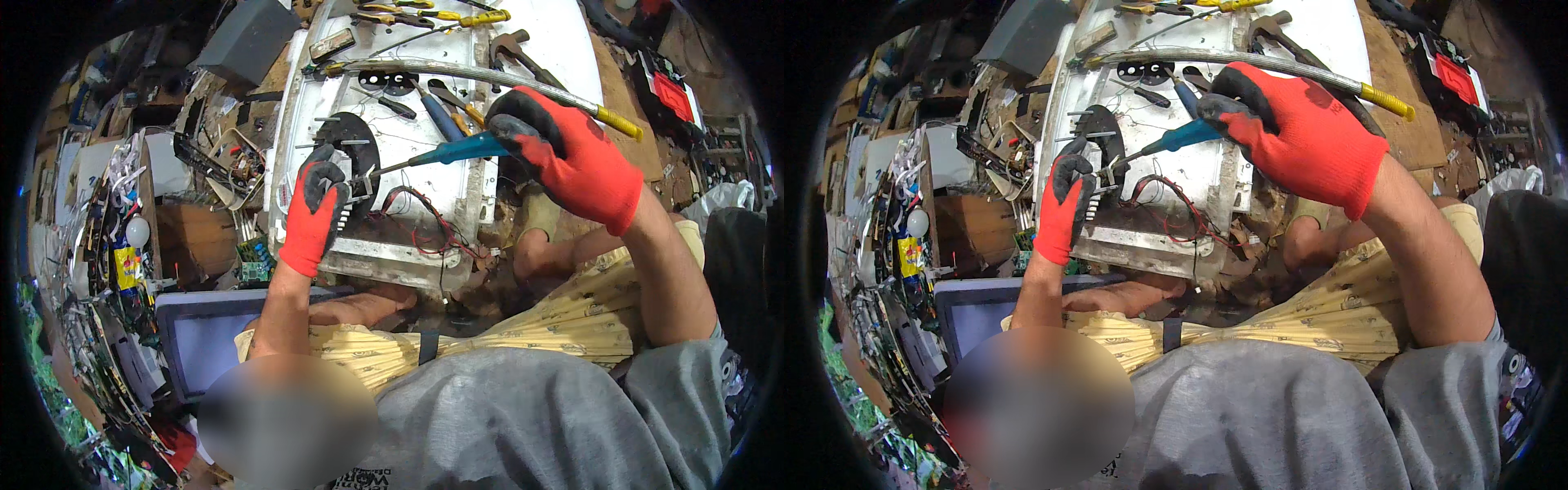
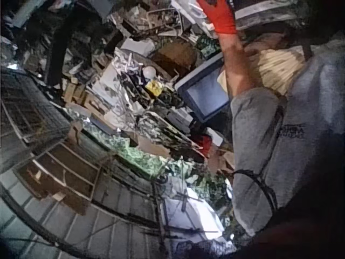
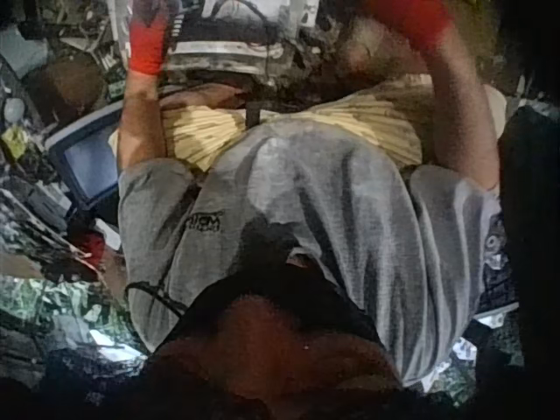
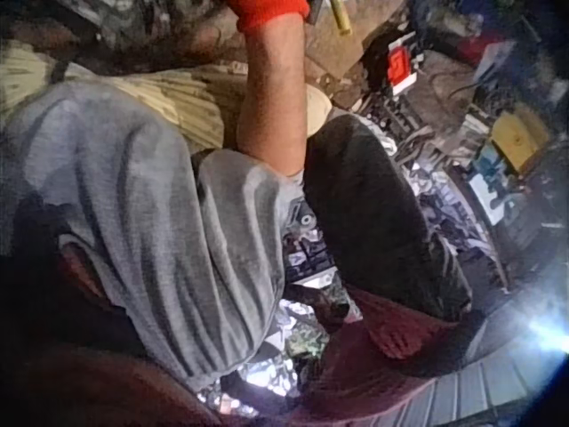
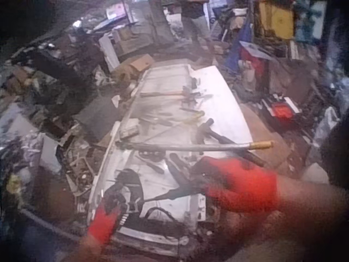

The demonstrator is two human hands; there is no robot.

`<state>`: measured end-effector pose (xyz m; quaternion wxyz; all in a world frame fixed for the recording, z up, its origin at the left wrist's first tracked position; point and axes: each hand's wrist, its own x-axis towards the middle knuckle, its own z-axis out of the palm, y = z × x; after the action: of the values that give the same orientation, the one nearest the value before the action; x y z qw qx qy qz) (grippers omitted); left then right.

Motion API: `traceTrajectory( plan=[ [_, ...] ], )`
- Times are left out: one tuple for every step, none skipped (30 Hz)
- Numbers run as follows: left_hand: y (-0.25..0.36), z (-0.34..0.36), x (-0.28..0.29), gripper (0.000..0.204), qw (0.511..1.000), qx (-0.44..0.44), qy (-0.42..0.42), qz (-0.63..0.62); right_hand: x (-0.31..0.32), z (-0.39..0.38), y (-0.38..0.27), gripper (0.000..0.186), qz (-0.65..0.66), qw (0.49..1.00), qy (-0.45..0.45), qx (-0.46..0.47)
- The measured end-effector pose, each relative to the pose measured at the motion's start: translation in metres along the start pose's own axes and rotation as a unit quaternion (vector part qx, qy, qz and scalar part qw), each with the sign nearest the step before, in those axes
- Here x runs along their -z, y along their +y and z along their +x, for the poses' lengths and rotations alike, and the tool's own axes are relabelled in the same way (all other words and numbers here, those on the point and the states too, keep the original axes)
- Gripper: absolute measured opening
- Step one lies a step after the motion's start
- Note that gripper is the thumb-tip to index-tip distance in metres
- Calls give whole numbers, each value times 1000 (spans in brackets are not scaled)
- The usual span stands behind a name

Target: The person uses a screwdriver to manipulate and adjust a small electronic component with wires. They repeatedly probe and adjust parts of the component while seated on the floor in a cluttered workshop.

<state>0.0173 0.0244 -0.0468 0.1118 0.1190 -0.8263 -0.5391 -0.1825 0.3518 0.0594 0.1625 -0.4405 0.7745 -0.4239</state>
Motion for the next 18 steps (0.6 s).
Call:
traceTrajectory(
  plan=[
    [4, 1, -2, 38, 1000, -9, -2, 4, -2, 0, 0, 40, 8, 1000, 4, -2],
    [7, 2, -5, 37, 1000, -19, -3, 8, -4, -1, 1, 38, 16, 1000, 8, -3],
    [7, 2, -5, 38, 1000, -9, -4, 4, -14, -2, 5, 36, 33, 991, 91, 96],
    [7, 3, -5, 37, 1000, 0, -7, -4, -10, -1, 9, 36, 27, 989, 74, 125],
    [8, 4, -5, 37, 1000, 9, -10, -13, -5, 3, 13, 36, 21, 986, 57, 153],
    [9, 4, -5, 37, 999, 21, -13, -20, -1, 7, 12, 36, 17, 983, 38, 181],
    [11, 3, -6, 36, 999, 39, -7, -29, 1, 6, 8, 36, 30, 994, 20, 100],
    [14, 1, -5, 35, 998, 58, -1, -37, 3, 4, 1, 36, 43, 999, 2, 19],
    [17, 0, -6, 33, 996, 76, 5, -46, 4, 3, -4, 36, 55, 996, -17, -62],
    [17, 1, -6, 32, 997, 70, 2, -44, 5, 3, -5, 36, 10, 997, -18, -70],
    [16, 1, -4, 31, 997, 65, -1, -43, 6, 2, -6, 35, -36, 996, -20, -77],
    [16, 2, -4, 30, 997, 59, -7, -43, 6, 0, -6, 35, -82, 993, -20, -87],
    [17, 2, -3, 28, 999, 47, -7, -24, 4, 0, -3, 34, -51, 999, 2, -7],
    [18, 2, -4, 28, 998, 58, -8, -38, 0, 1, 2, 34, -20, 997, 24, 73],
    [20, 4, -5, 28, 996, 67, -10, -53, -3, 2, 8, 33, 8, 987, 46, 152],
    [21, 5, -7, 27, 995, 76, -11, -67, -5, 2, 14, 33, 30, 986, 63, 154],
    [22, 7, -9, 27, 996, 67, -13, -53, -7, 1, 21, 33, 51, 983, 80, 155],
    [24, 5, -7, 27, 997, 62, -10, -34, -5, 4, 16, 34, 72, 989, 59, 115]
  ],
)
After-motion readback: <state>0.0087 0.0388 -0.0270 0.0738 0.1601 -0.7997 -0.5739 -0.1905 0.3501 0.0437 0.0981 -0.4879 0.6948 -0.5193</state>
